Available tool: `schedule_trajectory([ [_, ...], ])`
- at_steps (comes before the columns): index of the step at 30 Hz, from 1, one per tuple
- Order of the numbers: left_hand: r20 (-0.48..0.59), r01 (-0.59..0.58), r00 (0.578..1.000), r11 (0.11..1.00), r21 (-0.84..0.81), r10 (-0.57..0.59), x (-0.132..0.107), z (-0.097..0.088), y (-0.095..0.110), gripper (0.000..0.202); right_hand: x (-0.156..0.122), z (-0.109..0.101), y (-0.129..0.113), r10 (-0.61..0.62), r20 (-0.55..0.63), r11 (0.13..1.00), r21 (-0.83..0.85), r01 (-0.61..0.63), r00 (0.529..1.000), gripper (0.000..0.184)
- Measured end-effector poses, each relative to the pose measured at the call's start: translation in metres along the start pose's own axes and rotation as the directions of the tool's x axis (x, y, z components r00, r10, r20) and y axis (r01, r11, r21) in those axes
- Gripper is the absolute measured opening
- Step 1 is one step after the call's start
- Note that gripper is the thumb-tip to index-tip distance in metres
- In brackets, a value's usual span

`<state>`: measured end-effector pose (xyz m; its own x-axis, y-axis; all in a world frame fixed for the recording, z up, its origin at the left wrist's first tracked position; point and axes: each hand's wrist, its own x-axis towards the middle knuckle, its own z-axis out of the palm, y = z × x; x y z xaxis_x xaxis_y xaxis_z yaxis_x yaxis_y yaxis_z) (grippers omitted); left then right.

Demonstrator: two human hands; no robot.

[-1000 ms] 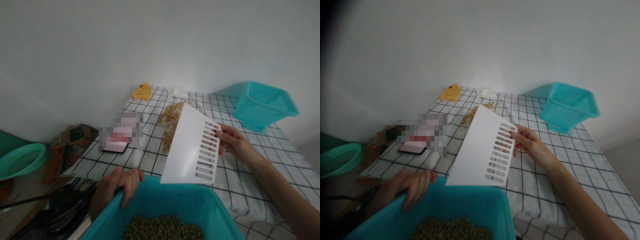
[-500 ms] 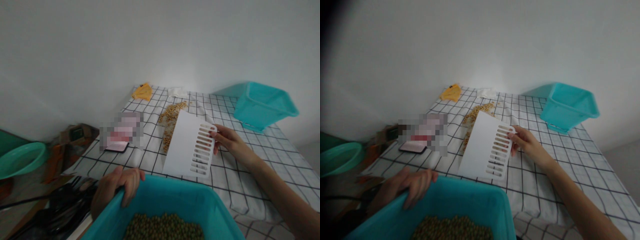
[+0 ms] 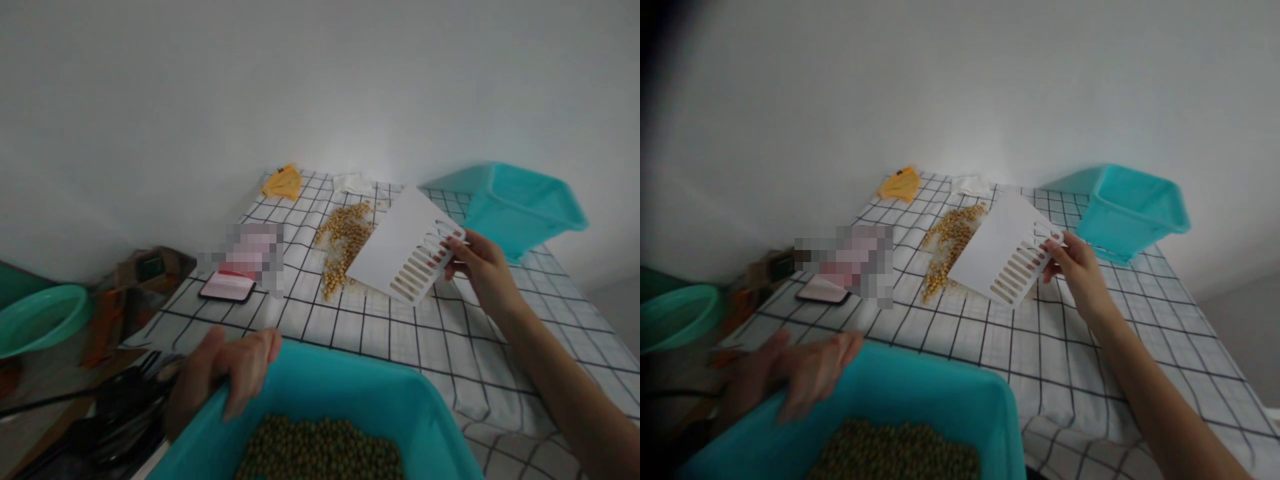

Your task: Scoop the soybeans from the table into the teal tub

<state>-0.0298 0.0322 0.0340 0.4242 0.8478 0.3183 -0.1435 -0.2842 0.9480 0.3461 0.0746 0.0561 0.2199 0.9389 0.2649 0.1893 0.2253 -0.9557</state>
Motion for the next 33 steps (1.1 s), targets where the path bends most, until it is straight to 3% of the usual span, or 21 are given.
schedule_trajectory([
  [4, 0.094, -0.065, 0.992, 0.986, -0.155, 0.080, 0.011, -0.010, -0.007, 0.075, -0.001, 0.000, -0.002, 0.020, -0.012, 0.998, 0.058, -0.019, 1.000, 0.022],
  [7, 0.136, -0.100, 0.984, 0.988, -0.119, 0.116, 0.016, -0.010, -0.013, 0.073, -0.002, 0.000, -0.004, 0.038, -0.019, 0.995, 0.089, -0.036, 0.999, 0.021],
  [9, 0.100, -0.133, 0.985, 0.987, -0.086, 0.142, 0.015, -0.003, -0.012, 0.071, -0.003, 0.000, -0.005, 0.040, -0.014, 0.995, 0.094, -0.038, 0.999, 0.021],
  [10, 0.028, -0.157, 0.987, 0.985, -0.076, 0.160, 0.014, 0.001, -0.009, 0.070, -0.003, 0.000, -0.006, 0.036, -0.012, 0.995, 0.093, -0.035, 0.999, 0.021],
  [14, 0.130, -0.141, 0.982, 0.989, 0.052, 0.134, 0.010, 0.007, 0.002, 0.073, -0.003, 0.002, -0.009, 0.034, -0.006, 0.996, 0.087, -0.033, 0.999, 0.020],
  [20, 0.225, -0.216, 0.954, 0.975, 0.050, 0.200, 0.013, -0.003, -0.002, 0.071, -0.003, 0.004, -0.011, 0.074, 0.001, 0.992, 0.100, -0.074, 0.997, 0.020],
  [23, 0.269, -0.264, 0.931, 0.964, 0.034, 0.246, 0.014, -0.005, -0.005, 0.069, -0.004, 0.006, -0.012, 0.073, 0.061, 0.991, 0.111, -0.080, 0.995, 0.021],
  [29, 0.261, -0.195, 0.948, 0.981, 0.021, 0.182, 0.014, -0.006, -0.005, 0.068, -0.008, 0.014, -0.014, 0.095, 0.255, 0.991, 0.068, -0.116, 0.962, 0.025],
  [33, 0.331, -0.121, 0.936, 0.992, -0.017, 0.120, 0.017, -0.015, -0.009, 0.069, -0.005, 0.012, -0.009, 0.116, 0.161, 0.991, 0.047, -0.125, 0.980, 0.023],
])
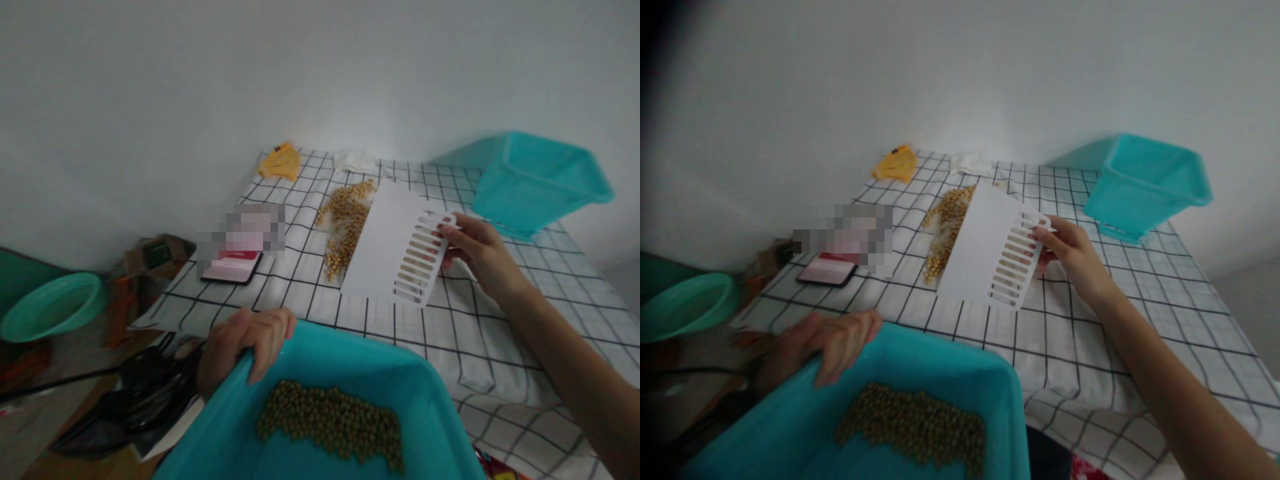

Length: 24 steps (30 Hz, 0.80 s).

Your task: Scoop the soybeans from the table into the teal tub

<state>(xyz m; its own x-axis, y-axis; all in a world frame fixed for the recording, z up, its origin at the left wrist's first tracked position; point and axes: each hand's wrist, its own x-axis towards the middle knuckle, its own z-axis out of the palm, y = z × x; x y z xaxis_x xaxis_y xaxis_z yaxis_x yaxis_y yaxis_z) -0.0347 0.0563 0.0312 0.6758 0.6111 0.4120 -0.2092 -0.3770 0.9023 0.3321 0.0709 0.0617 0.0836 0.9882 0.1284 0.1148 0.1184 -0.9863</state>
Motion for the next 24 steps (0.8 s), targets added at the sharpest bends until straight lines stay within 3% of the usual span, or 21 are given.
schedule_trajectory([
  [6, 0.047, 0.089, 0.995, 0.993, -0.077, -0.086, -0.002, -0.006, -0.008, 0.070, 0.003, -0.010, 0.005, -0.031, -0.234, 0.997, 0.061, 0.047, 0.972, 0.015],
  [8, 0.010, 0.102, 0.995, 0.989, -0.108, -0.102, -0.003, 0.001, -0.010, 0.069, 0.003, -0.011, 0.005, -0.040, -0.262, 0.995, 0.080, 0.063, 0.964, 0.015],
  [11, -0.231, 0.094, 0.962, 0.972, -0.215, -0.144, -0.006, 0.010, -0.012, 0.070, 0.003, -0.010, 0.006, -0.056, -0.300, 0.992, 0.091, 0.087, 0.952, 0.016],
  [13, -0.207, 0.111, 0.965, 0.966, -0.234, -0.161, -0.007, 0.010, -0.013, 0.070, 0.003, -0.009, 0.007, -0.065, -0.322, 0.991, 0.091, 0.099, 0.945, 0.018],
  [16, -0.037, 0.200, 0.977, 0.958, -0.205, -0.212, -0.008, 0.005, -0.013, 0.069, 0.003, -0.008, 0.008, -0.074, -0.315, 0.990, 0.093, 0.109, 0.946, 0.021],
  [20, -0.161, 0.180, 0.960, 0.944, -0.278, -0.231, -0.008, 0.005, -0.010, 0.069, 0.001, -0.004, 0.009, -0.079, -0.276, 0.991, 0.085, 0.106, 0.958, 0.024],
  [24, -0.191, 0.165, 0.954, 0.938, -0.306, -0.230, -0.009, 0.013, -0.010, 0.068, 0.000, 0.000, 0.010, -0.095, -0.224, 0.992, 0.061, 0.111, 0.970, 0.022],
])
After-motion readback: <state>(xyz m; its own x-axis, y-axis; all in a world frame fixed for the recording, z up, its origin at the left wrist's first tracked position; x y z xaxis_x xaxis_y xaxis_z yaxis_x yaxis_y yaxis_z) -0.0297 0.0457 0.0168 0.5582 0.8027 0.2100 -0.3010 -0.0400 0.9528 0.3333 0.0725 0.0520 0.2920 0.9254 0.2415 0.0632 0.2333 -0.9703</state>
